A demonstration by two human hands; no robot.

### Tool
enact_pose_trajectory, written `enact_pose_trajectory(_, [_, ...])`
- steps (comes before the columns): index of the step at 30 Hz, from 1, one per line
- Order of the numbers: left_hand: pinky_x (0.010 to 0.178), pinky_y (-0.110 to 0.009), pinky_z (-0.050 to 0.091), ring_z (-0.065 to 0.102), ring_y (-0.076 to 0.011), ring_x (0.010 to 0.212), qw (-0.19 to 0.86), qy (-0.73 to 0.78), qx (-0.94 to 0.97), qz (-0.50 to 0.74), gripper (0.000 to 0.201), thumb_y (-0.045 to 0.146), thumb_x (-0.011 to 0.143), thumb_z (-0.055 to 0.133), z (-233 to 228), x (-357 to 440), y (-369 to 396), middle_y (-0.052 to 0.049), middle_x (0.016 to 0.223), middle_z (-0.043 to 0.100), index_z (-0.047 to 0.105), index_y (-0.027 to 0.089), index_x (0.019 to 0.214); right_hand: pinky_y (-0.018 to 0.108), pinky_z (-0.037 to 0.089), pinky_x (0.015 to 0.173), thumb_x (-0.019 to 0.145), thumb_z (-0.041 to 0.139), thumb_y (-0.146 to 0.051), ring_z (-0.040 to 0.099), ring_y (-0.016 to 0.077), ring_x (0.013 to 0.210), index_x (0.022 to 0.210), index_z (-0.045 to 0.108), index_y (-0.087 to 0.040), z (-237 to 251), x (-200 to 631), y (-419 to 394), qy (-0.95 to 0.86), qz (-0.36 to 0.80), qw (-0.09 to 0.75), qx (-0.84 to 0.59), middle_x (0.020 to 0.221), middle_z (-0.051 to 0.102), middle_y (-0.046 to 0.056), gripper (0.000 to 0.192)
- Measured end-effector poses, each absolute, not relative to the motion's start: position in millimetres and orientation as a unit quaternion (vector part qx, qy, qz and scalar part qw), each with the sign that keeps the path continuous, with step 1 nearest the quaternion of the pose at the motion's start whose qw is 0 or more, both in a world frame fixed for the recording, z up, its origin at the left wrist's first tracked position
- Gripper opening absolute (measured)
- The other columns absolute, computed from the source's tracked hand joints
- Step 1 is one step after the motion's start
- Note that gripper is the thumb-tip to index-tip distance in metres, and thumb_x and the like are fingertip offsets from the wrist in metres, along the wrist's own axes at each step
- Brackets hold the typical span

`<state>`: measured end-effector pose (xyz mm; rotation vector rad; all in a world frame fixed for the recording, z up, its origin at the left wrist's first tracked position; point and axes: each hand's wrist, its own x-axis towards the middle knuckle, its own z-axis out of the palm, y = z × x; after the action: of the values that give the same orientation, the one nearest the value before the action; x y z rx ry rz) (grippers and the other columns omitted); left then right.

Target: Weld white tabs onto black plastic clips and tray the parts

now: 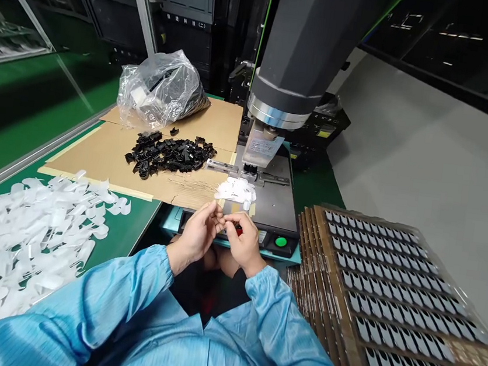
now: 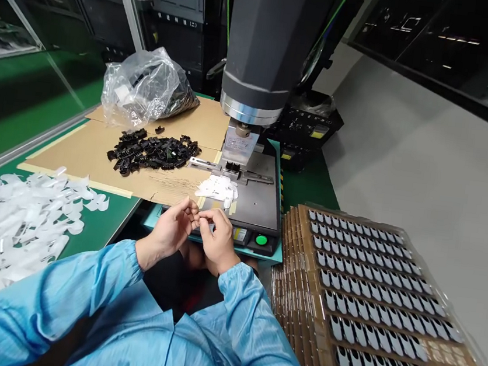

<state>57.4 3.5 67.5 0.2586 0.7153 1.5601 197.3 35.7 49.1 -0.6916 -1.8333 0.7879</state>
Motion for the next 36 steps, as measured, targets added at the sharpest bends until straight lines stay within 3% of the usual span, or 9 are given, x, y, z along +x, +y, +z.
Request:
enact_pose_trajectory(6, [0.074,-0.027,0.052,0.057,-0.0143,0.080,0.628,0.364,0.270,0.632,0.046,0.057,0.087,0.081,77,62,25,-0.003,0.086,0.057,0.060,0.016,0.093,0.033,0.053,0.083,0.106,0.057,-0.026,0.067,0.0189,0.089,0.109,0.069,-0.020,38,222,61,-0.736,0.300,0.503,-0.340,0.100,0.070,0.004,0.014])
enact_pose_trajectory(11, [0.071,-0.030,0.045,0.053,-0.0150,0.077,0.355,0.519,0.537,0.562,0.031,0.047,0.097,0.070,51,29,75,-0.005,0.095,0.060,0.061,0.018,0.099,0.035,0.052,0.081,0.096,0.057,-0.028,0.063,0.0206,0.086,0.109,0.068,-0.018,28,253,107,-0.704,0.240,0.473,-0.472,0.102,0.067,0.008,0.020])
enact_pose_trajectory(15, [0.084,-0.037,0.050,0.058,-0.0204,0.093,0.201,0.568,0.641,0.476,0.022,0.034,0.095,0.066,30,1,103,-0.009,0.108,0.060,0.066,0.018,0.109,0.035,0.048,0.081,0.090,0.068,-0.029,0.062,0.0202,0.089,0.109,0.067,-0.021,33,259,127,-0.729,0.228,0.353,-0.541,0.106,0.067,0.004,0.020])
enact_pose_trajectory(20, [0.082,-0.038,0.051,0.059,-0.0220,0.097,0.175,0.539,0.702,0.432,0.026,0.040,0.095,0.067,24,-4,102,-0.009,0.110,0.059,0.065,0.019,0.112,0.035,0.042,0.085,0.087,0.086,-0.038,0.060,0.0242,0.104,0.102,0.060,-0.022,48,239,121,-0.772,0.133,0.225,-0.580,0.106,0.066,0.002,0.034])
enact_pose_trajectory(24, [0.091,-0.042,0.051,0.058,-0.0257,0.105,0.136,0.536,0.748,0.368,0.026,0.038,0.092,0.071,24,-3,97,-0.009,0.111,0.060,0.064,0.019,0.109,0.037,0.040,0.087,0.092,0.084,-0.043,0.058,0.0263,0.109,0.101,0.060,-0.022,52,229,117,-0.780,0.079,0.175,-0.595,0.109,0.066,0.004,0.032])
enact_pose_trajectory(31, [0.095,-0.044,0.049,0.058,-0.0269,0.105,0.105,0.538,0.756,0.358,0.016,0.034,0.099,0.064,21,-2,100,-0.010,0.106,0.066,0.067,0.018,0.103,0.038,0.040,0.084,0.098,0.072,-0.030,0.058,0.0283,0.109,0.103,0.064,-0.022,51,228,123,-0.769,0.069,0.157,-0.616,0.110,0.067,0.007,0.013])
enact_pose_trajectory(36, [0.095,-0.043,0.049,0.060,-0.0259,0.104,0.129,0.526,0.745,0.389,0.018,0.036,0.102,0.061,23,-3,97,-0.009,0.105,0.068,0.068,0.020,0.101,0.035,0.036,0.074,0.098,0.069,-0.028,0.057,0.0284,0.100,0.095,0.060,-0.022,42,236,128,-0.775,0.082,0.210,-0.590,0.104,0.067,0.008,0.011])
